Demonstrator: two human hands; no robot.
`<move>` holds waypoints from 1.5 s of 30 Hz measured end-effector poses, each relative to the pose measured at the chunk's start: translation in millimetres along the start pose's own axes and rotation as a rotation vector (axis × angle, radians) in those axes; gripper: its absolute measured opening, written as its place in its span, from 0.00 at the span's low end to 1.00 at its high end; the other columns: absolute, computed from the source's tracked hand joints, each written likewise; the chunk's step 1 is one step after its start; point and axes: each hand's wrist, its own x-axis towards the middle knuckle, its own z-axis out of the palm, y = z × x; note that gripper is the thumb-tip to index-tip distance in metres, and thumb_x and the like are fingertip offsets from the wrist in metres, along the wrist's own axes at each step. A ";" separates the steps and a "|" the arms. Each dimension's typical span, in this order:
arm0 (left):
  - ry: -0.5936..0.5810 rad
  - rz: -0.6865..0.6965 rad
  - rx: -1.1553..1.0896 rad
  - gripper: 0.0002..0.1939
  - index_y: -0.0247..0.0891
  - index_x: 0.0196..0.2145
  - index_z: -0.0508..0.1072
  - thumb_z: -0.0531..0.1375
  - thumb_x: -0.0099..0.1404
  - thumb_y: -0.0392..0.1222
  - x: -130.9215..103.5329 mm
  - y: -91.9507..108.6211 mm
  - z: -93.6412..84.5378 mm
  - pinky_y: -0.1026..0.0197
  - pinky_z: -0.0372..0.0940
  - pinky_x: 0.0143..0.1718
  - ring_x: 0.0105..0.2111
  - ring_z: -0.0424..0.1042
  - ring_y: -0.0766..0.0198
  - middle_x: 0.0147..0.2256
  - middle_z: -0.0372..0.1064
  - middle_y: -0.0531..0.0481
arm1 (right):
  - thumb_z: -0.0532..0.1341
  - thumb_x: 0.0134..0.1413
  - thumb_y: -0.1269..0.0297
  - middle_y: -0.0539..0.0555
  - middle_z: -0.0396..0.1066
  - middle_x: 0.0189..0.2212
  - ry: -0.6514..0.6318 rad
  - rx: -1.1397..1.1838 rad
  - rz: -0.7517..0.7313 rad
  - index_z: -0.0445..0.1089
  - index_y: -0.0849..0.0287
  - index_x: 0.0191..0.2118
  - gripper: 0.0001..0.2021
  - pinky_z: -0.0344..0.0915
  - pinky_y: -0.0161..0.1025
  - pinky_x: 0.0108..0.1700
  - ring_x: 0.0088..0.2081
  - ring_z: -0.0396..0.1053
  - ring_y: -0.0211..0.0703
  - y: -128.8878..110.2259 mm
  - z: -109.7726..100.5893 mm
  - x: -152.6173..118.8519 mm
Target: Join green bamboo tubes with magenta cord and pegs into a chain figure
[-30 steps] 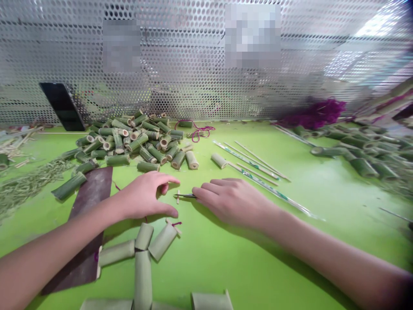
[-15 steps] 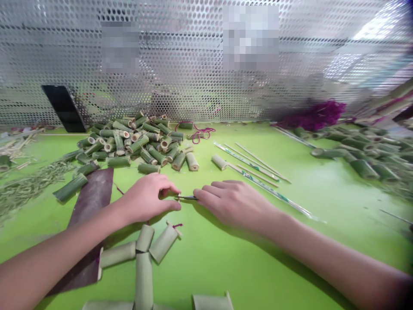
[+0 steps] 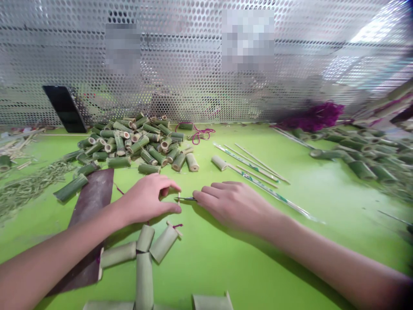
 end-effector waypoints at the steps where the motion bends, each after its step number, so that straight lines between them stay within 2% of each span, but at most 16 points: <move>1: -0.017 -0.004 0.010 0.29 0.44 0.50 0.79 0.70 0.55 0.60 0.1 -0.5 -1.0 0.58 0.61 0.34 0.34 0.69 0.57 0.33 0.70 0.52 | 0.55 0.66 0.73 0.49 0.70 0.26 -0.002 0.004 -0.005 0.69 0.60 0.41 0.07 0.57 0.36 0.31 0.26 0.66 0.37 0.2 -0.5 0.1; 4: -0.055 -0.006 0.020 0.39 0.44 0.55 0.76 0.72 0.49 0.65 0.6 -1.5 -3.7 0.58 0.61 0.35 0.35 0.68 0.57 0.35 0.69 0.52 | 0.55 0.66 0.74 0.48 0.70 0.27 -0.012 0.023 -0.003 0.69 0.59 0.40 0.07 0.56 0.36 0.30 0.25 0.65 0.36 1.8 -0.7 -0.3; 11: -0.059 0.014 0.005 0.34 0.44 0.52 0.78 0.72 0.51 0.63 0.4 -1.1 -5.0 0.57 0.63 0.37 0.36 0.68 0.56 0.35 0.69 0.51 | 0.55 0.68 0.71 0.48 0.70 0.27 -0.026 0.072 0.006 0.70 0.59 0.42 0.06 0.54 0.36 0.29 0.25 0.65 0.36 5.8 0.4 -0.9; 18: -0.061 -0.022 0.010 0.41 0.44 0.57 0.75 0.72 0.49 0.65 1.3 -0.4 -4.7 0.59 0.61 0.34 0.34 0.67 0.57 0.34 0.68 0.52 | 0.54 0.70 0.68 0.48 0.70 0.27 -0.108 0.105 0.040 0.69 0.59 0.39 0.08 0.51 0.38 0.27 0.24 0.64 0.35 3.6 -3.3 5.8; 23: -0.061 -0.018 -0.001 0.40 0.43 0.57 0.75 0.71 0.51 0.65 1.2 -1.2 -4.6 0.59 0.60 0.33 0.34 0.67 0.58 0.34 0.68 0.52 | 0.52 0.73 0.65 0.47 0.70 0.25 -0.105 0.129 0.073 0.69 0.58 0.39 0.11 0.48 0.38 0.27 0.22 0.63 0.34 7.7 -3.0 3.7; 34: -0.059 -0.011 0.004 0.39 0.43 0.56 0.75 0.72 0.50 0.64 1.4 -1.4 -4.9 0.59 0.60 0.34 0.34 0.67 0.57 0.34 0.67 0.53 | 0.54 0.71 0.65 0.47 0.70 0.25 -0.140 0.093 0.078 0.68 0.58 0.38 0.08 0.45 0.39 0.27 0.22 0.62 0.36 0.3 -4.6 6.9; 41: -0.074 -0.011 0.017 0.40 0.44 0.56 0.75 0.71 0.50 0.65 2.5 -3.1 -4.7 0.58 0.60 0.34 0.34 0.67 0.57 0.34 0.67 0.53 | 0.53 0.72 0.64 0.47 0.71 0.25 -0.148 0.082 0.086 0.68 0.57 0.39 0.09 0.45 0.38 0.27 0.22 0.61 0.36 0.8 -3.4 6.5; 45: -0.073 0.006 0.016 0.39 0.43 0.56 0.76 0.70 0.51 0.66 2.9 -4.2 -4.9 0.59 0.60 0.33 0.34 0.67 0.57 0.34 0.66 0.53 | 0.50 0.74 0.63 0.48 0.72 0.25 -0.137 0.116 0.122 0.69 0.58 0.38 0.13 0.48 0.37 0.27 0.22 0.62 0.36 3.3 -4.7 2.7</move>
